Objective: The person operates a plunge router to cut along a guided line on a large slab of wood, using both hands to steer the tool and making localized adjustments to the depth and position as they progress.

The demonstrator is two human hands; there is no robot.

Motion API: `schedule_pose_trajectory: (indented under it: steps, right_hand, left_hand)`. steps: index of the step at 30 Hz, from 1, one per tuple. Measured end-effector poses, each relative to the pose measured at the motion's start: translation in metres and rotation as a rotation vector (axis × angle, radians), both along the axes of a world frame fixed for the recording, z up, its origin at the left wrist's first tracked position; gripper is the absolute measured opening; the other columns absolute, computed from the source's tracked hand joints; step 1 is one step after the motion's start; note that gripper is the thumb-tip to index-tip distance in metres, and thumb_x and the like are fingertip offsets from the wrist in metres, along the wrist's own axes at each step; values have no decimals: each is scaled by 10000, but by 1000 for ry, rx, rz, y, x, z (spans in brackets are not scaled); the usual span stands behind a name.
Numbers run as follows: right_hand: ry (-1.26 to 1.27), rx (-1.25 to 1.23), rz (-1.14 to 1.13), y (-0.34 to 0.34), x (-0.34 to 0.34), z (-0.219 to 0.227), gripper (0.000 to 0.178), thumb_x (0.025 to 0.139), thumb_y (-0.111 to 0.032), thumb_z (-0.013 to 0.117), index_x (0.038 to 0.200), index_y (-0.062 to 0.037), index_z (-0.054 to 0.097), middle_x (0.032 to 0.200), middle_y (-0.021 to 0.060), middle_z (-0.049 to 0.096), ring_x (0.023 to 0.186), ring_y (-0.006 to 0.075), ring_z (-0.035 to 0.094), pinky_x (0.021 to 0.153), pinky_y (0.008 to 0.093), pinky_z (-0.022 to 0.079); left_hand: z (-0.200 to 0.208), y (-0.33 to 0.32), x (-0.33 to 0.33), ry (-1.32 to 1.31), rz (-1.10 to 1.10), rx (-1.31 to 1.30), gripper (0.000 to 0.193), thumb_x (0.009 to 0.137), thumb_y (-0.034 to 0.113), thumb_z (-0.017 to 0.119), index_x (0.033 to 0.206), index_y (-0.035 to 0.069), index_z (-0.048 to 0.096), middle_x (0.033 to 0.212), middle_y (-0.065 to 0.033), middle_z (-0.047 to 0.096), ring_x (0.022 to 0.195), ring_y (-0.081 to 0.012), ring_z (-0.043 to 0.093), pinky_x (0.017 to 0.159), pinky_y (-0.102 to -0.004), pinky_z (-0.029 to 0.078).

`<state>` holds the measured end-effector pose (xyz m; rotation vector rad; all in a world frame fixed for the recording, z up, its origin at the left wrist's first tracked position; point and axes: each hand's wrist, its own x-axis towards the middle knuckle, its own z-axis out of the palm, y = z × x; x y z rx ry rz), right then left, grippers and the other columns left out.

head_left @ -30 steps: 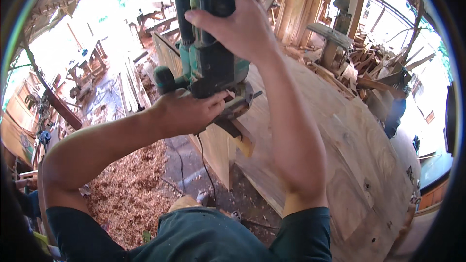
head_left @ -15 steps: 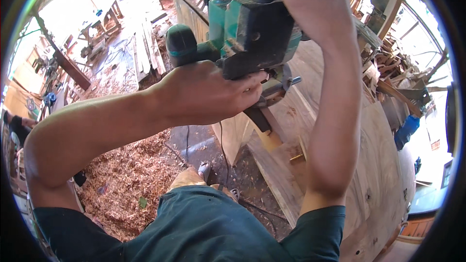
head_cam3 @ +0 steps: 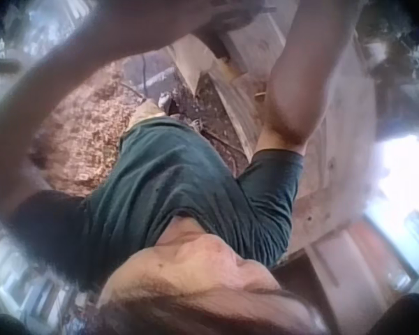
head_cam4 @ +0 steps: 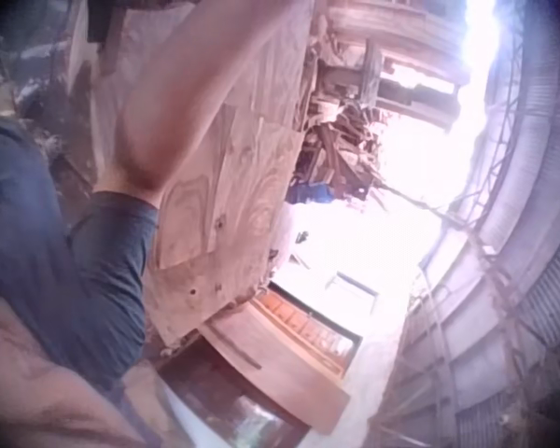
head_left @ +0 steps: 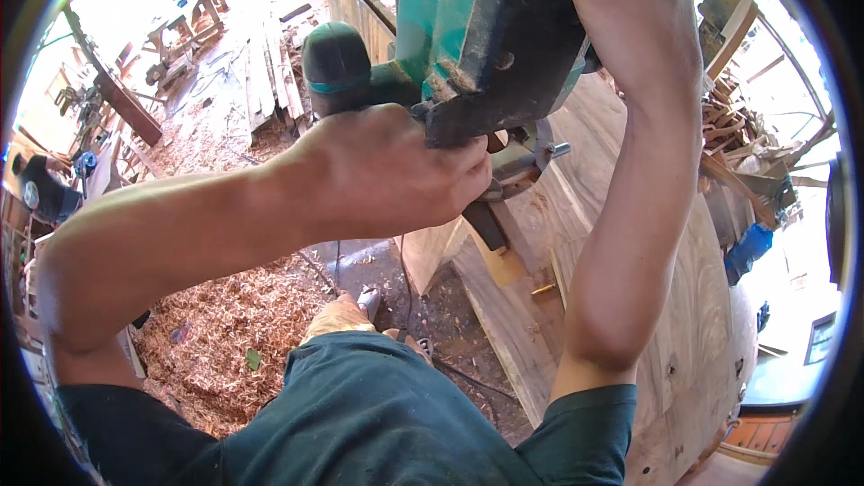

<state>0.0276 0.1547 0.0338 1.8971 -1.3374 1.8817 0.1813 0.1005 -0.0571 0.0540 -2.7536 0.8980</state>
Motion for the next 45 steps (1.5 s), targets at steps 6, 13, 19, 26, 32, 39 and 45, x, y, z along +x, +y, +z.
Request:
schedule_pose_trajectory:
  steps: [6, 13, 19, 26, 32, 39, 45]
  right_hand:
    - [-137, -27, 68, -3, 8, 4, 426, 875, -218, 766, 1167, 38, 591, 933, 72, 690, 792, 118, 650, 684, 269, 534]
    - [-274, 139, 355, 10, -11, 16, 432, 876, -190, 773, 1195, 21, 571, 944, 71, 683, 804, 109, 641, 692, 255, 525]
    - [-115, -14, 82, -7, -7, 2, 408, 868, -154, 777, 1176, 15, 571, 922, 56, 664, 796, 97, 623, 686, 253, 511]
    - [-125, 105, 221, -7, -24, 11, 396, 864, -141, 777, 1163, 14, 570, 883, 38, 638, 728, 86, 598, 627, 251, 494]
    - [-132, 29, 240, -12, -16, 9, 528, 874, -167, 783, 1292, 8, 513, 884, 42, 639, 700, 84, 589, 606, 252, 491]
    - [-7, 77, -77, -4, -36, -13, 860, 860, -472, 774, 1496, -8, 431, 1360, 216, 563, 1168, 279, 623, 984, 404, 511]
    - [344, -179, -551, 76, -46, -78, 267, 1026, -121, 557, 1196, 70, 634, 1049, 217, 659, 994, 325, 647, 866, 397, 509]
  left_hand:
    - [-21, 26, 17, 450, -72, 286, 223, 887, 126, 695, 1079, 18, 663, 1057, -119, 682, 722, -185, 713, 540, -329, 608]
    - [-48, 41, 17, 782, 366, 609, 394, 903, 350, 764, 1124, 53, 627, 762, -60, 683, 578, -228, 693, 470, -357, 528]
    - [-29, 39, 12, 552, 532, 454, 500, 913, 494, 696, 1113, 48, 593, 741, -99, 689, 599, -277, 712, 472, -399, 534]
    - [-20, 38, 6, 445, 529, 441, 354, 963, 346, 636, 1003, 12, 524, 672, -121, 669, 568, -318, 695, 498, -414, 555]
    - [-27, 36, 15, 593, 368, 575, 309, 941, 282, 672, 1018, 7, 555, 732, -129, 679, 614, -317, 699, 510, -392, 553]
    - [-14, 31, 41, 1247, -114, 417, 596, 776, 251, 873, 1234, -12, 598, 1134, -179, 630, 1006, -296, 611, 804, -388, 494]
    - [-10, -4, 31, 1164, -88, 896, 537, 789, 317, 819, 1201, 52, 598, 1075, -126, 601, 1020, -325, 549, 899, -437, 445]
